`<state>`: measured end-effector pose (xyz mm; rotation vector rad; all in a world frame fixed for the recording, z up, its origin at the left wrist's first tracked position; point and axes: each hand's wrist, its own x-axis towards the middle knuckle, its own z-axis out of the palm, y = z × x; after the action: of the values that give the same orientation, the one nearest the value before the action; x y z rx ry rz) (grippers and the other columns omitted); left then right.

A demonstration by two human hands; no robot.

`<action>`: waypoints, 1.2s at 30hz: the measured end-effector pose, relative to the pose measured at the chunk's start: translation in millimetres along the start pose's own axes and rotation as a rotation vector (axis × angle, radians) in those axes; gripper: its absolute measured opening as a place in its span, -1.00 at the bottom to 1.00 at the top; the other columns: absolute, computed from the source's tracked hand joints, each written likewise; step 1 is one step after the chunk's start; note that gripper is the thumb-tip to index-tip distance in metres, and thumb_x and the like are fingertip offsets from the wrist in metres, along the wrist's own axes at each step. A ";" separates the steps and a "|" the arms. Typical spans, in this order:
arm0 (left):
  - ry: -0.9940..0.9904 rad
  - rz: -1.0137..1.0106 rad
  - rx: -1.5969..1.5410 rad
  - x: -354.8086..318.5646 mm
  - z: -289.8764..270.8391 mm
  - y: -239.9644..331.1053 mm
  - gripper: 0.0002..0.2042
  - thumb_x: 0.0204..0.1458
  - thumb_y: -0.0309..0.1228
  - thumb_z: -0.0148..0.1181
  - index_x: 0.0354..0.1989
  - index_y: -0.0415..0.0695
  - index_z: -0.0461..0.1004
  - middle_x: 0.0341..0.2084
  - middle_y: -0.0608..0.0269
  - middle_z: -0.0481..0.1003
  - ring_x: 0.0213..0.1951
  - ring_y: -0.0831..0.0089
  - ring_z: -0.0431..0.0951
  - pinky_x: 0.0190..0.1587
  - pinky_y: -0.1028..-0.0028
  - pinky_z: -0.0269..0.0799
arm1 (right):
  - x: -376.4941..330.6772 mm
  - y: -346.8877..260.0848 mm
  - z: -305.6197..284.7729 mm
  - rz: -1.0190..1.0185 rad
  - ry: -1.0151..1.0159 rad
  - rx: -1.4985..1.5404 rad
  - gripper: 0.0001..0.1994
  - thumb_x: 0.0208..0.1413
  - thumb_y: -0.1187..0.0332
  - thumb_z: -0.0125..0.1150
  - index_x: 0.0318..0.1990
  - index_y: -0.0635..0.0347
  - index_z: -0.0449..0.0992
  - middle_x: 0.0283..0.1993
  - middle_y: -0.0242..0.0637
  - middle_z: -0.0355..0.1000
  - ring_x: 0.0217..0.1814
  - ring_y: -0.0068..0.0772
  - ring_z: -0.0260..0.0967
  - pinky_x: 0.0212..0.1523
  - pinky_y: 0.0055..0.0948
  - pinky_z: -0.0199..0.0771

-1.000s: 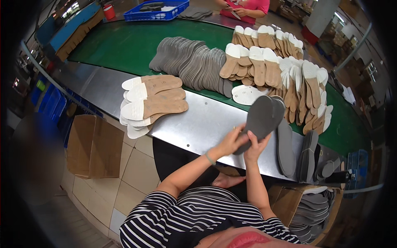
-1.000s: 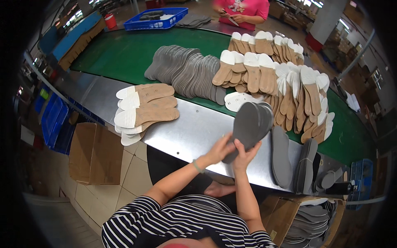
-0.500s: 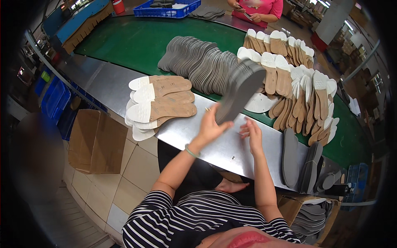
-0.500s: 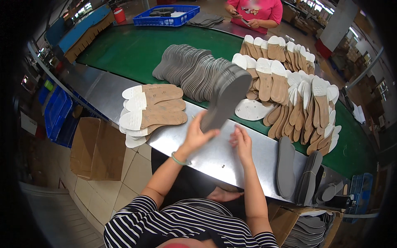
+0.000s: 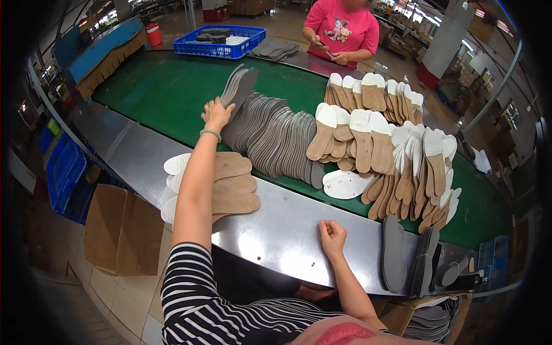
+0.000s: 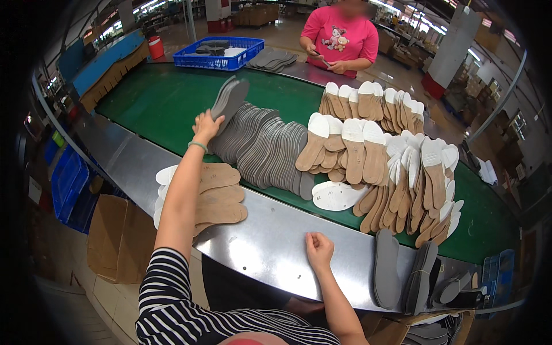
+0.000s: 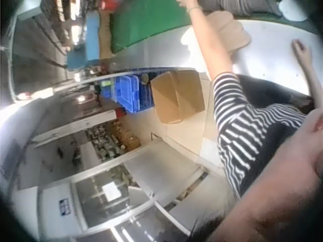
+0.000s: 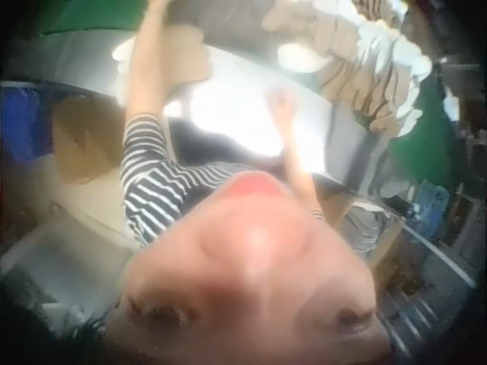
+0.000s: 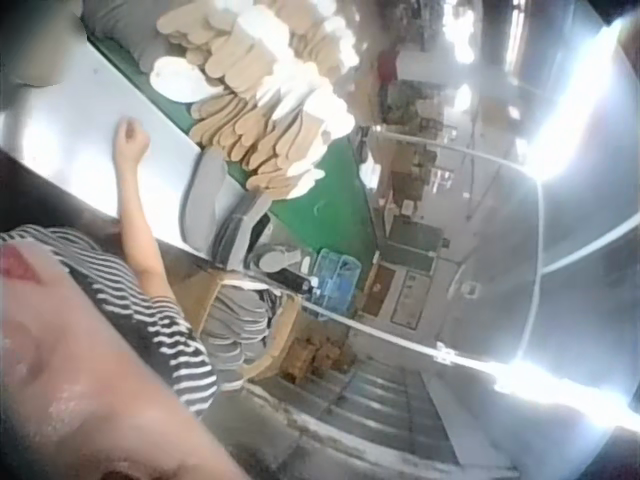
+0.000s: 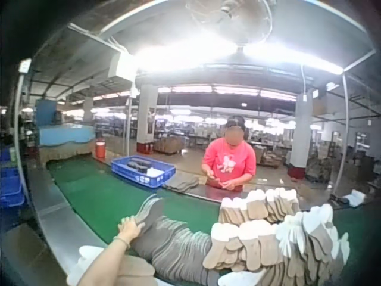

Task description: The worker is sorting and stacking shoe insole components at a manufacturing assembly line.

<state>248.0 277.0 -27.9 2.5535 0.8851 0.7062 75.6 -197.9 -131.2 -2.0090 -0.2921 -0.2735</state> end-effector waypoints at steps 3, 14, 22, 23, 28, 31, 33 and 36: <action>-0.230 -0.280 0.078 8.6 52.8 -41.5 -0.14 0.02 0.28 0.02 0.39 -0.02 0.01 0.32 -0.10 0.12 0.37 -0.05 0.01 0.27 -0.24 -0.08 | 0.6 -1.4 1.3 0.018 0.010 0.017 -0.82 0.08 0.45 0.30 -0.53 0.32 0.53 -0.72 -0.47 0.32 -0.67 -0.73 0.17 -0.63 -0.61 0.15; -0.140 -0.313 -0.209 -19.7 5.8 11.4 -0.12 -0.08 -0.02 0.29 0.39 -0.08 0.02 0.30 -0.25 0.09 0.33 -0.24 0.02 0.31 -0.15 -0.07 | 4.1 13.0 3.0 0.027 -0.009 0.053 -0.81 0.11 0.46 0.27 -0.52 0.34 0.53 -0.70 -0.49 0.34 -0.66 -0.73 0.20 -0.61 -0.65 0.16; -0.470 0.275 -0.070 -253.2 -63.9 30.4 -0.33 -0.01 -0.08 0.25 0.24 -0.18 0.30 0.35 -0.27 -0.01 0.41 -0.22 -0.23 0.33 -0.28 -0.40 | 12.2 -24.6 -82.9 -0.076 0.065 -0.013 -0.91 0.06 0.47 0.26 -0.28 0.23 0.57 -0.29 -0.28 0.47 -0.26 -0.46 0.43 -0.40 -0.50 0.43; -0.525 0.285 0.033 -272.8 -74.1 22.9 -0.31 -0.03 -0.09 0.27 0.26 -0.17 0.27 0.37 -0.24 -0.05 0.42 -0.20 -0.27 0.32 -0.31 -0.46 | 14.7 -32.6 -105.4 -0.102 0.137 -0.090 -0.90 0.05 0.46 0.26 -0.27 0.22 0.57 -0.25 -0.27 0.46 -0.16 -0.37 0.43 -0.29 -0.44 0.47; -0.172 0.556 0.082 -306.0 -48.6 -6.5 -0.29 -0.09 -0.17 0.31 0.27 -0.18 0.26 0.40 -0.13 -0.05 0.44 -0.09 -0.22 0.35 -0.27 -0.46 | 19.7 3.2 -190.4 -0.026 0.254 -0.765 -0.62 0.03 0.32 0.32 0.00 0.28 0.49 0.07 -0.10 0.34 0.17 -0.01 0.23 0.22 -0.13 0.22; -0.176 0.539 0.046 -308.3 -49.1 -3.2 -0.31 -0.06 -0.21 0.29 0.27 -0.20 0.25 0.40 -0.13 -0.05 0.44 -0.06 -0.18 0.36 -0.24 -0.46 | 7.1 46.9 -200.6 0.012 0.191 -0.707 -0.50 0.04 0.29 0.33 0.13 0.31 0.41 0.20 -0.03 0.24 0.24 0.03 0.18 0.24 -0.15 0.23; -0.170 0.513 0.047 -309.1 -49.8 -2.0 -0.32 -0.05 -0.24 0.27 0.27 -0.23 0.24 0.40 -0.12 -0.04 0.43 -0.07 -0.15 0.37 -0.21 -0.46 | -1.9 60.8 -191.3 0.034 0.195 -0.678 -0.49 0.04 0.28 0.33 0.13 0.32 0.40 0.20 -0.02 0.25 0.26 0.04 0.18 0.25 -0.15 0.22; -0.148 0.516 0.017 -309.6 -48.9 -0.6 -0.33 -0.05 -0.27 0.26 0.27 -0.25 0.24 0.38 -0.11 0.01 0.43 -0.06 -0.13 0.38 -0.19 -0.43 | -3.4 79.3 -185.8 0.053 0.229 -0.639 -0.45 0.04 0.28 0.34 0.16 0.36 0.37 0.18 -0.02 0.29 0.26 0.03 0.20 0.26 -0.16 0.21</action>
<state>9.5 84.4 -93.7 2.8282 0.1770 0.6309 86.0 -399.3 -118.6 -2.5752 0.0028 -0.6187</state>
